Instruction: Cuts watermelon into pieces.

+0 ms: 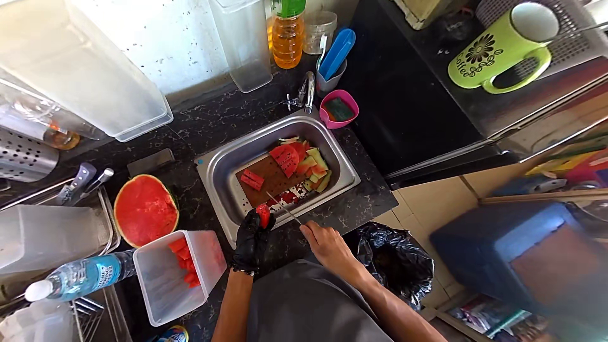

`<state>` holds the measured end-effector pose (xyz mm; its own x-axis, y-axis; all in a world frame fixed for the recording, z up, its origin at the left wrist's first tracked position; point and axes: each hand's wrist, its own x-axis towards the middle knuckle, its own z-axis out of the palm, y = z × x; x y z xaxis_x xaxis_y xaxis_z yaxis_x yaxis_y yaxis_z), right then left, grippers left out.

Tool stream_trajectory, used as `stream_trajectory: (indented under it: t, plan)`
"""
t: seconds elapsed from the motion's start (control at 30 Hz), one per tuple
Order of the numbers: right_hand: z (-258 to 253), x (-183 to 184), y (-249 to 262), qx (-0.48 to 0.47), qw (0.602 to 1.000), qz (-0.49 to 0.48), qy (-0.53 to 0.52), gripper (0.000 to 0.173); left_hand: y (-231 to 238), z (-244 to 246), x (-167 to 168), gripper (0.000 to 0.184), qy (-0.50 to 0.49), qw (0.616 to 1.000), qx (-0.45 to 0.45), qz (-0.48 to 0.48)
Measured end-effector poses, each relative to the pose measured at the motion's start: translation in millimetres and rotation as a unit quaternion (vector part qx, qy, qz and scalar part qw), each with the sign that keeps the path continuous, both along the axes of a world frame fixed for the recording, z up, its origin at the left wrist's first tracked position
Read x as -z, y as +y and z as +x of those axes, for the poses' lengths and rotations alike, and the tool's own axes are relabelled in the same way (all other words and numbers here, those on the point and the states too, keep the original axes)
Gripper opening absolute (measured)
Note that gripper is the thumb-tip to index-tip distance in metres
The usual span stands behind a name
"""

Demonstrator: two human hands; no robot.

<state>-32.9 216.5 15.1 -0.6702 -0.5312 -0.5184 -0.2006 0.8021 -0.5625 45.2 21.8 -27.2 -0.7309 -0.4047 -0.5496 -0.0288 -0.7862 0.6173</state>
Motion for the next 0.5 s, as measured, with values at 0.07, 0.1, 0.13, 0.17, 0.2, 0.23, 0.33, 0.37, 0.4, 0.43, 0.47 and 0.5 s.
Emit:
stream_trajectory:
  t: [0.07, 0.1, 0.13, 0.17, 0.2, 0.23, 0.33, 0.37, 0.4, 0.43, 0.47, 0.5]
  plan:
    - [-1.2, -3.3, 2.0, -0.015, 0.999, -0.023, -0.016, 0.054, -0.7, -0.3, 3.2, 0.034, 0.009, 1.000, 0.001, 0.004]
    - [0.7, -5.8, 3.0, -0.020, 0.999, -0.039, -0.031, 0.053, -1.6, 1.1, 5.3, 0.035, 0.007, 1.000, 0.007, -0.014]
    - [3.2, -8.4, 4.0, -0.024, 0.997, -0.052, -0.048, 0.053, -2.7, 2.7, 9.0, 0.035, 0.004, 0.999, 0.020, -0.050]
    - [5.2, -10.5, 4.8, -0.025, 0.996, -0.063, -0.059, 0.052, -4.0, 3.6, 13.9, 0.036, 0.003, 0.995, 0.038, -0.094]
    - [7.0, -11.8, 5.3, -0.024, 0.995, -0.072, -0.070, 0.052, -4.6, 2.9, 16.1, 0.038, -0.005, 0.989, 0.054, -0.139]
    - [8.8, -12.2, 5.3, -0.024, 0.993, -0.078, -0.081, 0.052, -4.8, 1.8, 16.5, 0.038, -0.013, 0.982, 0.063, -0.177]
    - [13.4, -11.2, 2.4, -0.025, 0.991, -0.083, -0.100, 0.052, -2.8, -0.3, 12.5, 0.041, -0.029, 0.969, 0.066, -0.238]
    - [14.1, -10.9, 1.4, -0.024, 0.991, -0.080, -0.103, 0.052, -1.9, -1.4, 10.6, 0.042, -0.031, 0.967, 0.064, -0.244]
    - [14.7, -10.1, 0.7, -0.023, 0.991, -0.078, -0.104, 0.052, -1.1, -2.3, 9.0, 0.042, -0.035, 0.967, 0.063, -0.244]
    - [15.1, -9.3, 0.0, -0.021, 0.991, -0.077, -0.103, 0.052, -0.6, -2.8, 7.5, 0.041, -0.038, 0.967, 0.065, -0.242]
    - [15.2, -8.5, -0.8, -0.020, 0.992, -0.075, -0.101, 0.052, -0.3, -2.9, 6.7, 0.040, -0.036, 0.968, 0.068, -0.241]
    - [15.3, -7.8, -1.5, -0.019, 0.992, -0.072, -0.100, 0.052, 0.2, -2.2, 6.1, 0.040, -0.029, 0.967, 0.072, -0.241]
